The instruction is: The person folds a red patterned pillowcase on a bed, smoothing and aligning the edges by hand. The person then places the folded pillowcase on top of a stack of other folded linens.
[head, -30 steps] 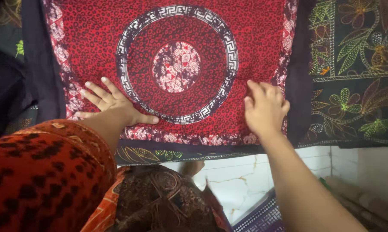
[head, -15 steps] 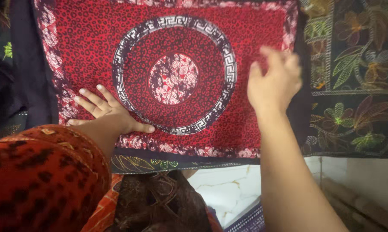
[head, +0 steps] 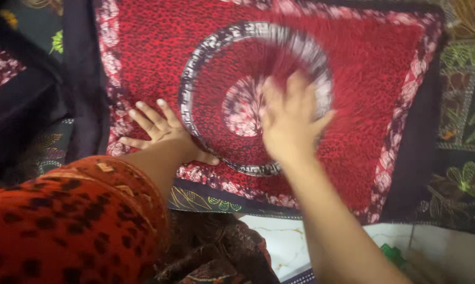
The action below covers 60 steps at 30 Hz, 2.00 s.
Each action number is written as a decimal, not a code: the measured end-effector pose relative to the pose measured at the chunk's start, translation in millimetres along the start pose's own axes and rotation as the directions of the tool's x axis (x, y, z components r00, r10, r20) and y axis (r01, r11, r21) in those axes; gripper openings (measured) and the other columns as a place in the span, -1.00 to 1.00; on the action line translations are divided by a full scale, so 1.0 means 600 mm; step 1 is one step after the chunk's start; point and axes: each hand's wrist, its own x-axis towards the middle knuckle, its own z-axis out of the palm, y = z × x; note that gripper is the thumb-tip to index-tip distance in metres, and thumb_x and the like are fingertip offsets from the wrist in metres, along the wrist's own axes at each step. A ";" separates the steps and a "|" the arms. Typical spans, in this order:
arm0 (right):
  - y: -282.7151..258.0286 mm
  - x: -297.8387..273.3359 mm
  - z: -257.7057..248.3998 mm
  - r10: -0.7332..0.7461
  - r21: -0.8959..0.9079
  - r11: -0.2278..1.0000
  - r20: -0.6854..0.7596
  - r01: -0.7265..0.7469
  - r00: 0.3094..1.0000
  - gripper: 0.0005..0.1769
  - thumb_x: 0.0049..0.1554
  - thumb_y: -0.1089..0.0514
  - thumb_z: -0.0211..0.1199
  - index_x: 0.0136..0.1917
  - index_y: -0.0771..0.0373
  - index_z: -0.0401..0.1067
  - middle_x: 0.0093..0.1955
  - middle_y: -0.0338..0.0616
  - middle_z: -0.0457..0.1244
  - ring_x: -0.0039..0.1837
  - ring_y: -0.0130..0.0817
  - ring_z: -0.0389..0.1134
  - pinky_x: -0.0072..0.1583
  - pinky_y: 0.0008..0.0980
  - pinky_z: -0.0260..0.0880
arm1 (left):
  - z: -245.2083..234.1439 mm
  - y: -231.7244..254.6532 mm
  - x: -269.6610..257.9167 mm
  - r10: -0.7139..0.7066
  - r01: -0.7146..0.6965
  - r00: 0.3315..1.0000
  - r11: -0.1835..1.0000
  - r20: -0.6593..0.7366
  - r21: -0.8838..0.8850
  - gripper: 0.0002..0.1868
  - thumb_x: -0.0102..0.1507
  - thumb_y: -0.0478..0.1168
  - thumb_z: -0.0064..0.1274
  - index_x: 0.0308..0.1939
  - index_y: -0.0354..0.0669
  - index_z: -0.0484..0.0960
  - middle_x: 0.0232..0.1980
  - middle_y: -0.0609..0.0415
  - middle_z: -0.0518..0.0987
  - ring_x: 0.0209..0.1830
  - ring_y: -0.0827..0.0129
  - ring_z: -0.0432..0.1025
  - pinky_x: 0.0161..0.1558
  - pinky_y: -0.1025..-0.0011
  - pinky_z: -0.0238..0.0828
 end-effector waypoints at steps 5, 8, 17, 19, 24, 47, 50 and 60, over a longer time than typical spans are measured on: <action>-0.029 0.024 0.031 0.072 -0.020 0.997 0.325 -0.069 0.943 -0.36 0.19 -0.06 0.21 0.52 -0.33 0.16 0.70 -0.11 -0.28 0.68 0.20 -0.36 0.43 0.63 -0.36 | -0.008 -0.005 -0.009 0.027 -0.026 0.999 0.999 0.020 -0.038 1.00 -0.37 0.54 0.50 0.52 -0.15 -0.83 0.56 -0.41 -0.83 0.51 -0.27 -0.96 0.32 -0.62 -0.55; -0.059 0.010 0.020 -0.042 -0.006 0.999 0.331 0.046 0.943 -0.31 0.17 -0.05 0.21 0.53 -0.43 0.16 0.72 -0.20 -0.30 0.72 0.12 -0.37 0.46 0.63 -0.41 | -0.010 -0.004 -0.005 0.044 -0.043 0.999 0.998 0.023 -0.036 0.98 -0.35 0.53 0.50 0.52 -0.15 -0.81 0.55 -0.42 -0.84 0.52 -0.28 -0.96 0.31 -0.62 -0.56; -0.145 -0.012 -0.057 -0.115 -0.135 0.970 0.487 0.204 0.866 -0.29 0.24 0.21 0.10 0.52 -0.50 0.23 0.74 -0.26 -0.24 0.76 -0.03 -0.31 0.57 0.58 -0.43 | -0.009 -0.019 0.006 0.084 -0.082 0.996 0.994 0.019 -0.067 0.97 -0.32 0.55 0.47 0.52 -0.13 -0.85 0.54 -0.44 -0.87 0.52 -0.28 -0.96 0.30 -0.64 -0.57; -0.121 -0.061 -0.019 -0.095 -0.173 0.964 0.495 0.204 0.864 -0.26 0.21 0.25 0.11 0.52 -0.49 0.24 0.72 -0.32 -0.18 0.77 -0.19 -0.26 0.59 0.59 -0.40 | 0.000 -0.023 0.006 0.093 -0.091 0.995 0.993 0.030 -0.074 0.96 -0.32 0.55 0.46 0.52 -0.12 -0.84 0.54 -0.44 -0.86 0.53 -0.29 -0.94 0.30 -0.65 -0.57; -0.105 -0.070 0.070 -0.140 -0.151 0.955 0.530 0.255 0.837 -0.06 -0.05 0.34 0.19 0.51 -0.41 0.23 0.74 -0.14 -0.33 0.67 0.29 -0.48 0.32 0.80 -0.43 | -0.001 -0.026 0.006 0.107 -0.104 0.994 0.991 0.031 -0.088 0.94 -0.30 0.53 0.47 0.53 -0.06 -0.82 0.56 -0.38 -0.85 0.55 -0.27 -0.92 0.30 -0.66 -0.57; -0.329 0.159 0.074 -0.310 -0.113 0.920 0.379 0.376 0.872 -0.22 -0.06 0.33 0.15 0.39 -0.25 0.36 0.65 -0.25 -0.10 0.67 -0.04 -0.23 0.43 0.60 -0.54 | -0.266 -0.170 0.185 0.505 -0.512 0.723 0.850 -0.471 0.124 0.42 -0.11 0.53 0.29 0.60 0.12 -0.15 0.66 -0.05 -0.16 0.65 0.04 -0.28 0.32 -0.55 -0.67; -0.328 0.173 0.060 -0.219 -0.073 0.958 0.437 0.277 0.873 -0.31 0.04 0.33 0.11 0.36 -0.26 0.38 0.65 -0.32 -0.07 0.69 -0.16 -0.21 0.50 0.49 -0.49 | -0.304 -0.169 0.191 0.531 -0.481 0.790 0.846 -0.305 0.229 0.62 -0.18 0.61 0.32 0.64 0.02 -0.31 0.68 -0.05 -0.17 0.67 0.04 -0.24 0.31 -0.56 -0.69; -0.380 0.238 0.144 -0.433 -0.012 0.894 0.235 0.448 0.870 -0.28 -0.06 0.25 0.24 0.39 -0.02 0.36 0.53 -0.07 0.09 0.58 0.07 -0.04 0.41 0.46 -0.30 | -0.334 -0.142 0.231 0.473 -0.432 0.867 0.871 -0.156 0.235 0.63 -0.14 0.56 0.34 0.63 0.01 -0.41 0.71 0.02 -0.23 0.69 0.12 -0.24 0.30 -0.64 -0.62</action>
